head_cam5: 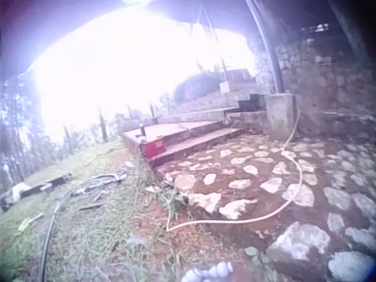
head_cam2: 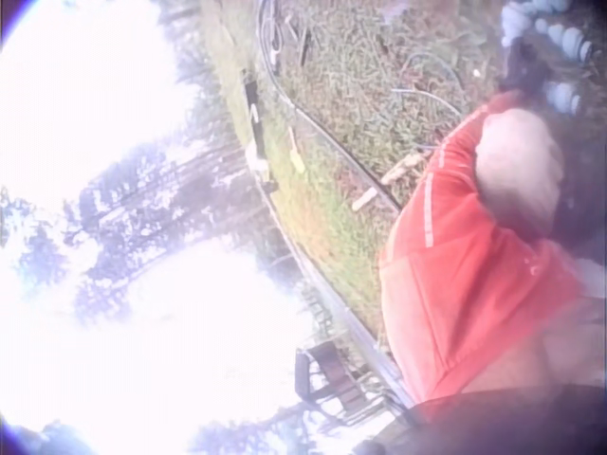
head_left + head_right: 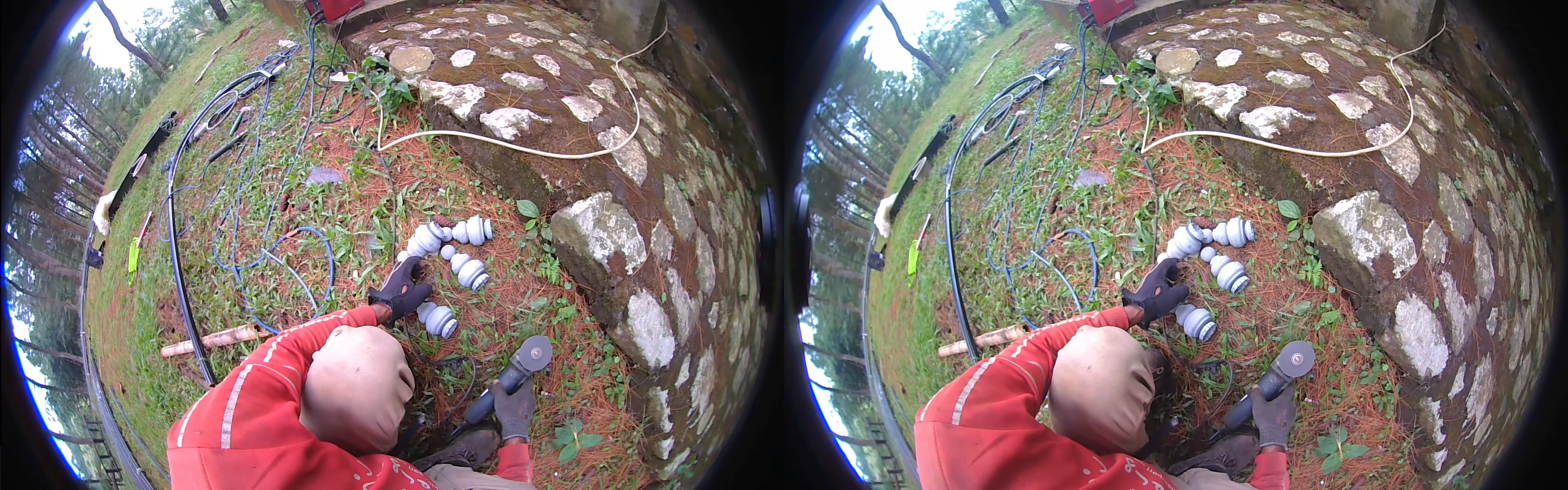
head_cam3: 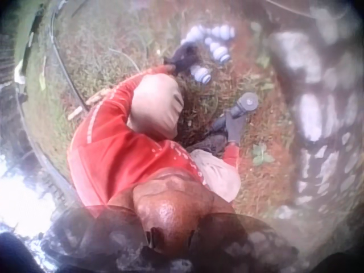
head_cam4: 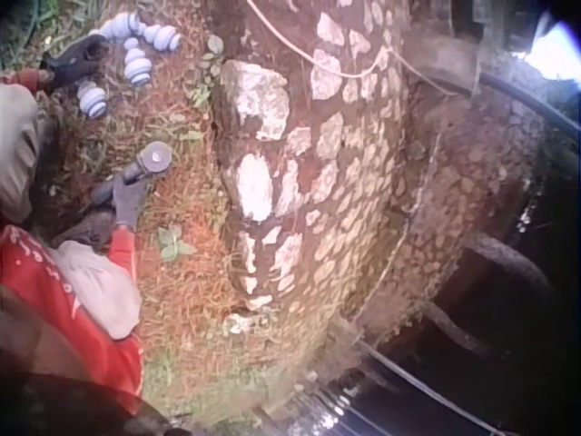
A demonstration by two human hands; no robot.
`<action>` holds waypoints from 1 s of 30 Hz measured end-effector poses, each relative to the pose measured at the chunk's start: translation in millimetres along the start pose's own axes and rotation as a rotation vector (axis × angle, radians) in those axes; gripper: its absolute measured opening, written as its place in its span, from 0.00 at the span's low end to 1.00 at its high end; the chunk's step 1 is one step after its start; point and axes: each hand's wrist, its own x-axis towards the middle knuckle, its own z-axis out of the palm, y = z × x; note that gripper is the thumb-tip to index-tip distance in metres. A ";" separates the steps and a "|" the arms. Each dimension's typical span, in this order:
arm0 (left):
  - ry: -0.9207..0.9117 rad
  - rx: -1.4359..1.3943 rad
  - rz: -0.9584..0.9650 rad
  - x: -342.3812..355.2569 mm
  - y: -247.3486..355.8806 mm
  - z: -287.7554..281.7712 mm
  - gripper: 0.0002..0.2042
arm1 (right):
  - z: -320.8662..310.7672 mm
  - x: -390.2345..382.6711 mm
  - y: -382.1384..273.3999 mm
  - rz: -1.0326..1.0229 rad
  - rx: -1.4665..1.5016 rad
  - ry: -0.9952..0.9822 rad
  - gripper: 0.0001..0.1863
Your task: The person uses a power grinder to smooth the surface of a hardware component while holding it on a stone walkway, then moves the finished component toward other similar items on the ground.
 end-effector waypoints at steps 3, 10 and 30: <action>-0.043 0.044 -0.006 -1.8 0.9 2.9 0.36 | 5.0 -4.7 10.7 -0.031 -0.016 0.034 0.45; -0.067 0.040 -0.052 -16.5 -8.4 -1.9 0.36 | 14.5 -17.1 20.1 -0.167 -0.068 0.181 0.41; -0.096 0.085 -0.148 -24.4 169.6 -215.2 0.22 | -215.2 -102.6 108.0 -0.077 -0.431 -0.080 0.34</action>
